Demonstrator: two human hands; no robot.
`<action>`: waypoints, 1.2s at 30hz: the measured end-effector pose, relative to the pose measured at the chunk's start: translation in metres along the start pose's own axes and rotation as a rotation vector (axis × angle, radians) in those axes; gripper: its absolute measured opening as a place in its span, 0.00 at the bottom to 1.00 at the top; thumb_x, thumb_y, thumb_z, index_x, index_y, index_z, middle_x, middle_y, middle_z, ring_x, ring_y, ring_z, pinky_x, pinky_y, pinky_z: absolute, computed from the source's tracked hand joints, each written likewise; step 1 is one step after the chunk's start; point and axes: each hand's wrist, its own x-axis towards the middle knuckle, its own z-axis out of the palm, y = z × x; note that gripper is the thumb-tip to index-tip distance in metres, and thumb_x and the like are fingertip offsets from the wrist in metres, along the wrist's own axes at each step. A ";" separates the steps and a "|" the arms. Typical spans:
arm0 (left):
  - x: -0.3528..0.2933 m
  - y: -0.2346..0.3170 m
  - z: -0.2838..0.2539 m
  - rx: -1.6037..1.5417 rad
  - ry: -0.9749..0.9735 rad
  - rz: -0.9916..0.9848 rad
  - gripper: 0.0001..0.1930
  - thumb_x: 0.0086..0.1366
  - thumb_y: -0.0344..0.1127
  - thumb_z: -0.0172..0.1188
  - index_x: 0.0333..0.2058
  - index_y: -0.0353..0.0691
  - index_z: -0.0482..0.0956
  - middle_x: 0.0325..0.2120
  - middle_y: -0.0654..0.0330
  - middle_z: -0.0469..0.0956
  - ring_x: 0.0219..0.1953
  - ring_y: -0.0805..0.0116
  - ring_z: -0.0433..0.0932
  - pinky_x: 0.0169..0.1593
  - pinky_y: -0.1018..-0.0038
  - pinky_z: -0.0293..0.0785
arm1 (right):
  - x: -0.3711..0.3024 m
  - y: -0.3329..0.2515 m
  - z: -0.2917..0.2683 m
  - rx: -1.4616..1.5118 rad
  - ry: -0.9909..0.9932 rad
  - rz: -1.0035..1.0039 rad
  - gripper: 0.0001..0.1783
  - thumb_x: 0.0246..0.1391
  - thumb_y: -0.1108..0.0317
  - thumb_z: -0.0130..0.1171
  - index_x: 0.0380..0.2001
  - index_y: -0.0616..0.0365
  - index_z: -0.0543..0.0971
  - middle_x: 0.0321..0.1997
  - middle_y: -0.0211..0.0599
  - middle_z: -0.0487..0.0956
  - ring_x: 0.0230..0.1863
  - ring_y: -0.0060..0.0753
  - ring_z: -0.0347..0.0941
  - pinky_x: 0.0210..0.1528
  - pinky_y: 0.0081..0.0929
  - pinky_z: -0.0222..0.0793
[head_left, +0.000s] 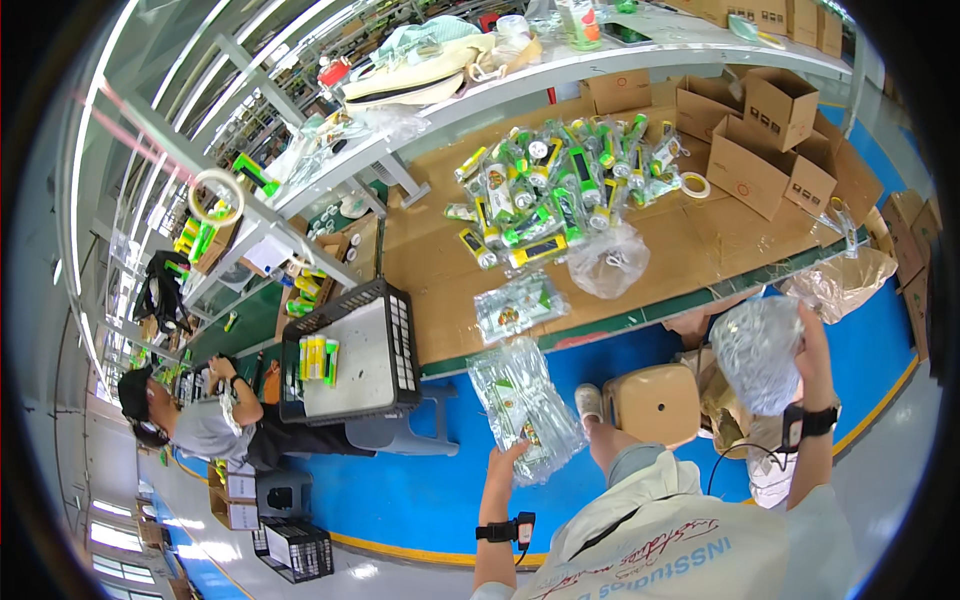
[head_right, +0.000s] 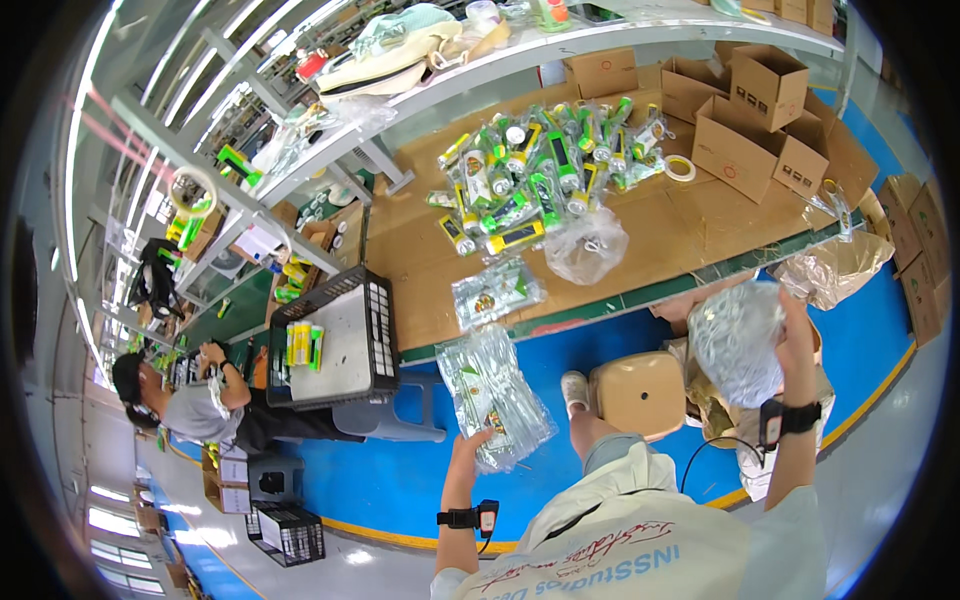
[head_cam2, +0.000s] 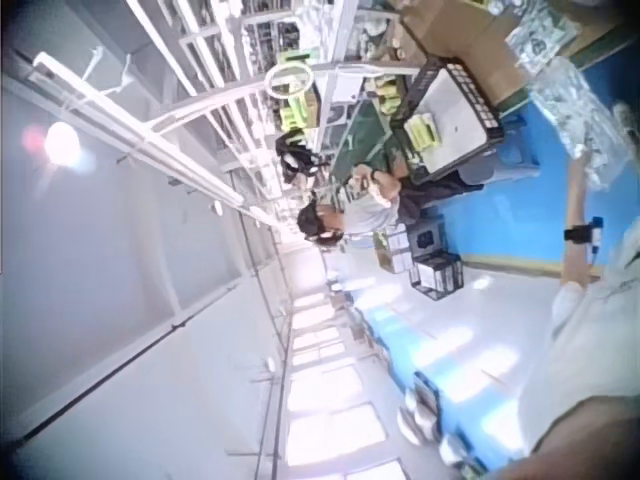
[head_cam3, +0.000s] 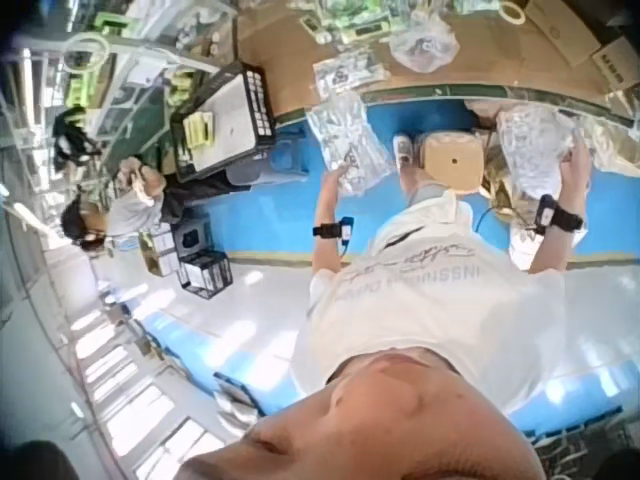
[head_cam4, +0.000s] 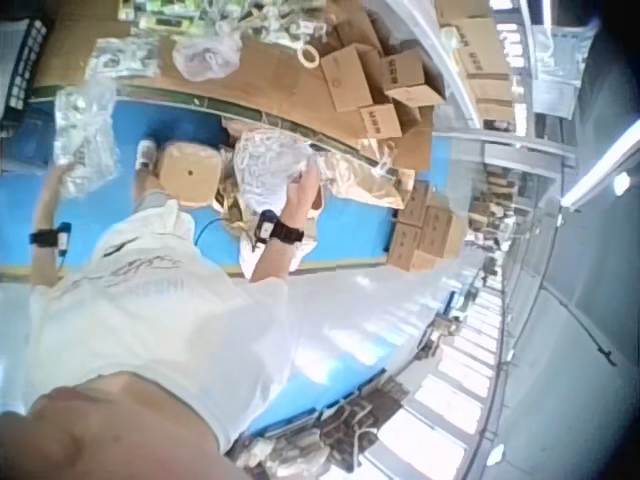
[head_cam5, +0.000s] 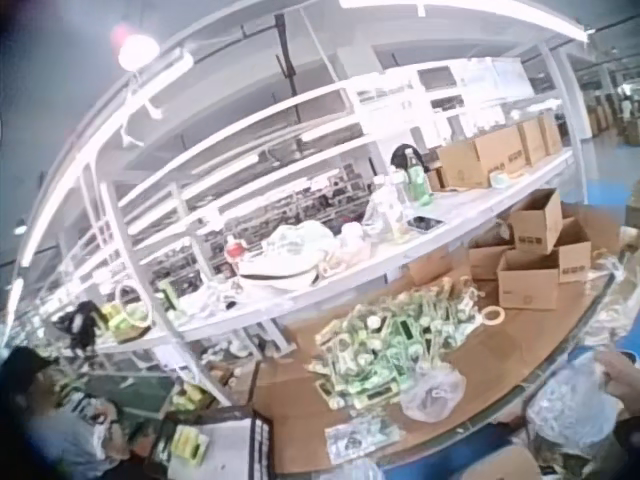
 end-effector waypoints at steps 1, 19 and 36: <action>0.017 0.012 -0.005 0.004 0.007 0.001 0.22 0.55 0.31 0.59 0.49 0.28 0.70 0.42 0.53 0.76 0.40 0.64 0.77 0.42 0.71 0.73 | 0.016 -0.006 0.023 0.005 -0.001 0.006 0.12 0.55 0.63 0.56 0.41 0.54 0.76 0.39 0.26 0.77 0.41 0.20 0.73 0.42 0.21 0.69; 0.167 0.241 0.037 0.360 -0.116 0.020 0.22 0.54 0.34 0.61 0.46 0.29 0.72 0.38 0.56 0.77 0.38 0.68 0.76 0.43 0.72 0.71 | 0.292 0.159 0.225 -0.938 -0.126 0.167 0.17 0.59 0.53 0.49 0.37 0.58 0.72 0.32 0.40 0.73 0.31 0.35 0.71 0.35 0.40 0.67; 0.190 0.248 0.017 0.589 -0.182 -0.134 0.23 0.55 0.35 0.62 0.48 0.30 0.71 0.37 0.57 0.77 0.37 0.69 0.75 0.41 0.73 0.71 | 0.120 0.129 0.383 -1.140 -0.391 -0.598 0.20 0.46 0.70 0.57 0.45 0.57 0.71 0.46 0.42 0.74 0.45 0.48 0.71 0.46 0.37 0.69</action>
